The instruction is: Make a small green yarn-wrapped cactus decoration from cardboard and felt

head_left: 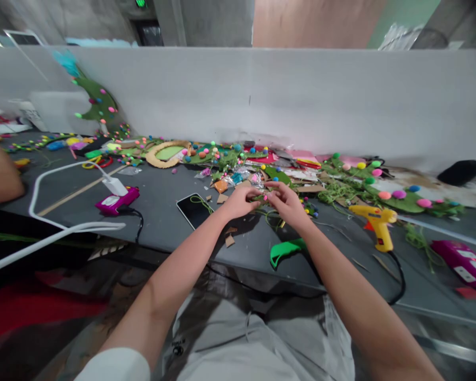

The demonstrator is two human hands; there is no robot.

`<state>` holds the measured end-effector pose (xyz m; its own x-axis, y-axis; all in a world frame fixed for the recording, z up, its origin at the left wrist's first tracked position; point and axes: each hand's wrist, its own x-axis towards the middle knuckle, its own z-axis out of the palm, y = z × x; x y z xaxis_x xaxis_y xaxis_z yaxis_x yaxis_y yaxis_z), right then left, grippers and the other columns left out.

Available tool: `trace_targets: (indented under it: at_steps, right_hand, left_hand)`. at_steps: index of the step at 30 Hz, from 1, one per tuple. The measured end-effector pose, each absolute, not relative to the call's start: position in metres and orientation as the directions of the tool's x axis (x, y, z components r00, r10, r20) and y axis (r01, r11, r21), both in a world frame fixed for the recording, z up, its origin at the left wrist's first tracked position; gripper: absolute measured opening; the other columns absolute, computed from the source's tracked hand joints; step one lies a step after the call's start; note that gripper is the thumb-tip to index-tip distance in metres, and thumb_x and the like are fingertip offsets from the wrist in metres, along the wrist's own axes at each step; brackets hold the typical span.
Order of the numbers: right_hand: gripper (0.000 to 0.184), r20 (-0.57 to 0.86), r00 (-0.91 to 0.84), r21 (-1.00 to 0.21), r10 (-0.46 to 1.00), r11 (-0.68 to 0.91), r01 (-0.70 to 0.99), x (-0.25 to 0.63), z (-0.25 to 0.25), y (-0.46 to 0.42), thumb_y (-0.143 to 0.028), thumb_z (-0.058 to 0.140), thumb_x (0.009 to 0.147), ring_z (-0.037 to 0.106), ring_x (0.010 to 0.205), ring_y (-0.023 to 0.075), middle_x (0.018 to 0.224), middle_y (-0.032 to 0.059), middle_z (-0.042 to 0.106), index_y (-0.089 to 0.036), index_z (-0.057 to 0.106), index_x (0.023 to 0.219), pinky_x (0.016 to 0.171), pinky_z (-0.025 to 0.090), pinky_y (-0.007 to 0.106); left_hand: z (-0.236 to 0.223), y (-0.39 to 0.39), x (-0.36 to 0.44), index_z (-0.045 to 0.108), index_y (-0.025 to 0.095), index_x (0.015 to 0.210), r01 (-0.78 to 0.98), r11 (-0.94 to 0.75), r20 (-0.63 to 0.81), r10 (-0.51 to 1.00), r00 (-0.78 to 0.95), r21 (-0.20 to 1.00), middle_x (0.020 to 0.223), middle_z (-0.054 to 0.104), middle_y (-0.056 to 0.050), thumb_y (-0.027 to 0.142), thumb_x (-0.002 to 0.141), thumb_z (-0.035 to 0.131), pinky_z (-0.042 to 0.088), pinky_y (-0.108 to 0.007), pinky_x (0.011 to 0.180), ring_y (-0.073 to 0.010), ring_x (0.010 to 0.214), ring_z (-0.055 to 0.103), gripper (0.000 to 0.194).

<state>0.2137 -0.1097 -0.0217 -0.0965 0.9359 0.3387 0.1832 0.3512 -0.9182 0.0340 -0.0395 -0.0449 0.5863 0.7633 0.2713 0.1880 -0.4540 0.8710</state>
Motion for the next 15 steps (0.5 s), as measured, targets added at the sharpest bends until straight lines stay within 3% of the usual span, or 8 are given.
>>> trace_targets:
  at_steps: [6,15]
  right_hand:
    - [0.043,0.243,-0.046,-0.923,0.969,0.245,0.297,0.216,-0.028,-0.105,-0.052,0.064,0.084,0.031,0.051,0.0112,0.056,-0.0069,0.041,-0.016,0.067,0.108,0.051,0.021,0.027]
    - [0.035,0.264,-0.053,-0.888,0.963,0.265,0.376,0.214,-0.038,-0.100,-0.048,0.059,0.089,0.040,0.054,0.0142,0.059,-0.0032,0.050,-0.017,0.070,0.102,0.053,0.029,0.028]
  left_hand:
    - [-0.034,-0.040,0.028,0.073,0.012,0.108,0.322,-0.511,0.370,0.835,0.408,0.797,0.107,0.077,-0.012,0.016,0.084,0.064,0.057,-0.037,0.085,-0.0232,0.094,0.072,0.026]
    - [-0.033,-0.042,0.030,0.074,0.014,0.104,0.286,-0.506,0.372,0.831,0.413,0.814,0.102,0.077,-0.009,0.016,0.083,0.063,0.057,-0.032,0.081,-0.0215,0.091,0.073,0.025]
